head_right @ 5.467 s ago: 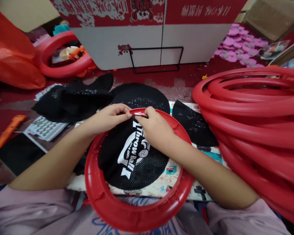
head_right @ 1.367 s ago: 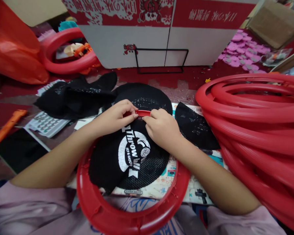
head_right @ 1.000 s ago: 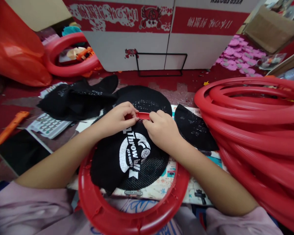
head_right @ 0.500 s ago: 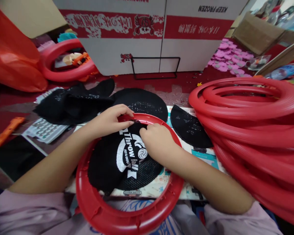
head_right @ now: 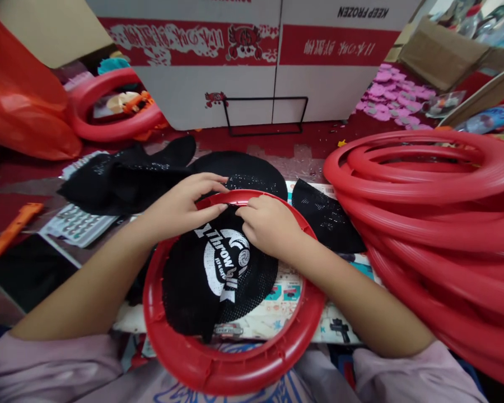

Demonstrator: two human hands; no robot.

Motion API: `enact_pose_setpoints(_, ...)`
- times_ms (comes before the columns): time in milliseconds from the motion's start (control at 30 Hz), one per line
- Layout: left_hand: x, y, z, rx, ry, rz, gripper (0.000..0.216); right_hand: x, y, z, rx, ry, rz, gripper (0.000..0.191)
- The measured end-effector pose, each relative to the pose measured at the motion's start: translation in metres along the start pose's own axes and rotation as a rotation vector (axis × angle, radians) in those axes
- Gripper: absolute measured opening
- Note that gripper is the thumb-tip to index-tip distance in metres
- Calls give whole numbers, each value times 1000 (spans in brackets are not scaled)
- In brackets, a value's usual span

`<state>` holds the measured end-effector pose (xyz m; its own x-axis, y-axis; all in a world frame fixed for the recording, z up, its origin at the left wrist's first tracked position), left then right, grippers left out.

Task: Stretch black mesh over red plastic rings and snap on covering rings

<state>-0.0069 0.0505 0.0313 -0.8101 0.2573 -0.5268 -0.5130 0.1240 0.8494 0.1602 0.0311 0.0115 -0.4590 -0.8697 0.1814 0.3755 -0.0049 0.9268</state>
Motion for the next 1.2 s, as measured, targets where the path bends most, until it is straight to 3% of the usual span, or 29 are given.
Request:
enact_pose_setpoints(167,3,-17,6,118,93,-266,16,-3,3,-2,-99,-12,14,29)
enact_pose_setpoints(300,3,-12,6,57,94,-235,12,-1,5,-2,-100,0,16,32)
enact_pose_setpoints(800,6,-20,8,43,77,-169,13,1,-1,-1,0,-2,-114,32)
enact_pose_setpoints(1200,4,-21,6,63,178,-110,15,10,5,1,168,-76,-216,27)
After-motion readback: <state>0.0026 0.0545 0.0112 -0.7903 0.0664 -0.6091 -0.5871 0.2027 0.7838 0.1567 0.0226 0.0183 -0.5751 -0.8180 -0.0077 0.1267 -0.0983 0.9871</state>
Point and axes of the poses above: each hand's wrist, its own z-axis towards the middle knuckle, its own y-axis out of the back of the hand, x = y × z, the point moved 4 cm from there along z, towards the middle knuckle, and after that the axes turned 14 degrees about y, right-handed, at the moved point
